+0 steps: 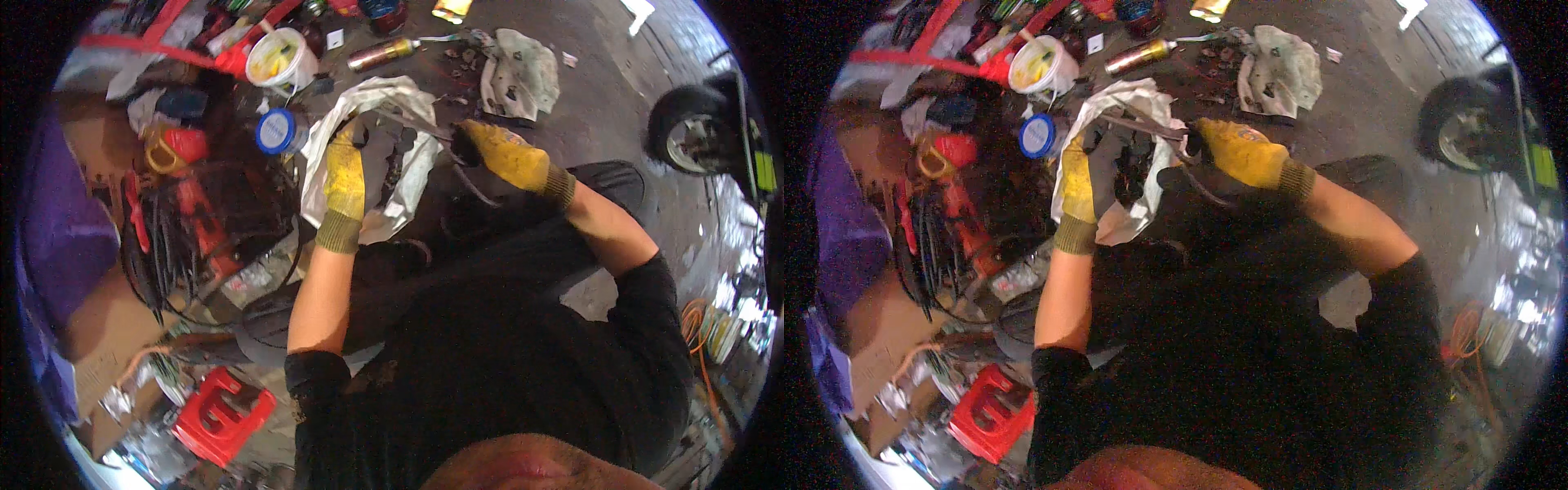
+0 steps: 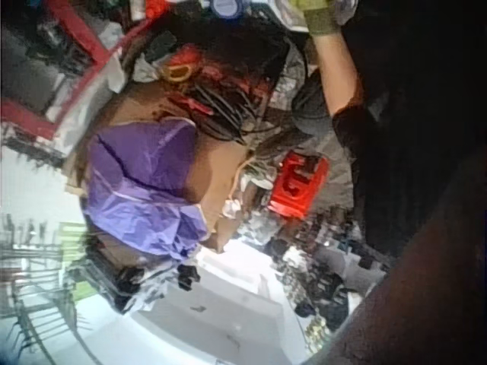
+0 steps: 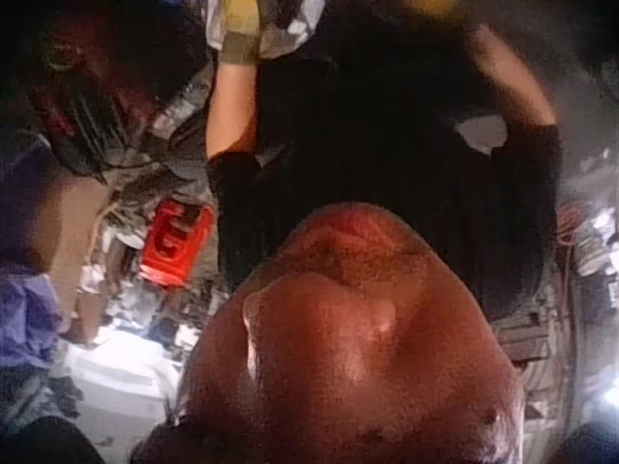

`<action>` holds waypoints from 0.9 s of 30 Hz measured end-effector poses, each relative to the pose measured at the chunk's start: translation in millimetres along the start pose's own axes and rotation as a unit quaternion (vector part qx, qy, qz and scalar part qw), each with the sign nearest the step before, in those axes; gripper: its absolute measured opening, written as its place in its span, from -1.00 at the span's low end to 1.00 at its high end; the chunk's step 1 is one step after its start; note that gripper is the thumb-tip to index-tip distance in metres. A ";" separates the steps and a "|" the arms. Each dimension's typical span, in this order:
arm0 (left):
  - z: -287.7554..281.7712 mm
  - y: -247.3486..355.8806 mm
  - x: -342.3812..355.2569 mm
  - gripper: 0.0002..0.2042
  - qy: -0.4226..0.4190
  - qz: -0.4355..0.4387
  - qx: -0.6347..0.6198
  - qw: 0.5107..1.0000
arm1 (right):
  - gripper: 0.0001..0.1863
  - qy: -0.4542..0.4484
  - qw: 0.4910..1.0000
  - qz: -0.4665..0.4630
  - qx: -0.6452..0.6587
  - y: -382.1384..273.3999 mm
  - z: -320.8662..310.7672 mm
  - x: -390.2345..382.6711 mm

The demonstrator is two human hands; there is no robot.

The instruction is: The person sits on the floor and uses pliers to pick up small metal screws from a white bag, placing them into a small container. The person repeatedly picks up screws and transfers them.

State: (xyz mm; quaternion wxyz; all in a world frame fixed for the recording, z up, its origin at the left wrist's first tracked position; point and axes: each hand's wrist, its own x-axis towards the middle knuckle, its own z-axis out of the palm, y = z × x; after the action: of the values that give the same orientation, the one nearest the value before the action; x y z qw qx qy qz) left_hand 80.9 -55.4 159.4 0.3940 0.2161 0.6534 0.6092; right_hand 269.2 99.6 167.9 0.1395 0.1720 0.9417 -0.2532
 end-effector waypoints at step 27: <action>81.6 4.7 29.9 -0.73 -0.023 0.299 0.525 0.796 | -0.65 0.176 0.973 0.043 0.146 58.1 49.6 -12.1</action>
State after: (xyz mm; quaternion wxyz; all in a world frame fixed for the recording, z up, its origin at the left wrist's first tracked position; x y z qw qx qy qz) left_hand 125.6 19.2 160.6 0.0329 0.5887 0.7665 0.2547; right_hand 311.8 117.8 105.9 -0.0446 0.2725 0.8963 -0.3471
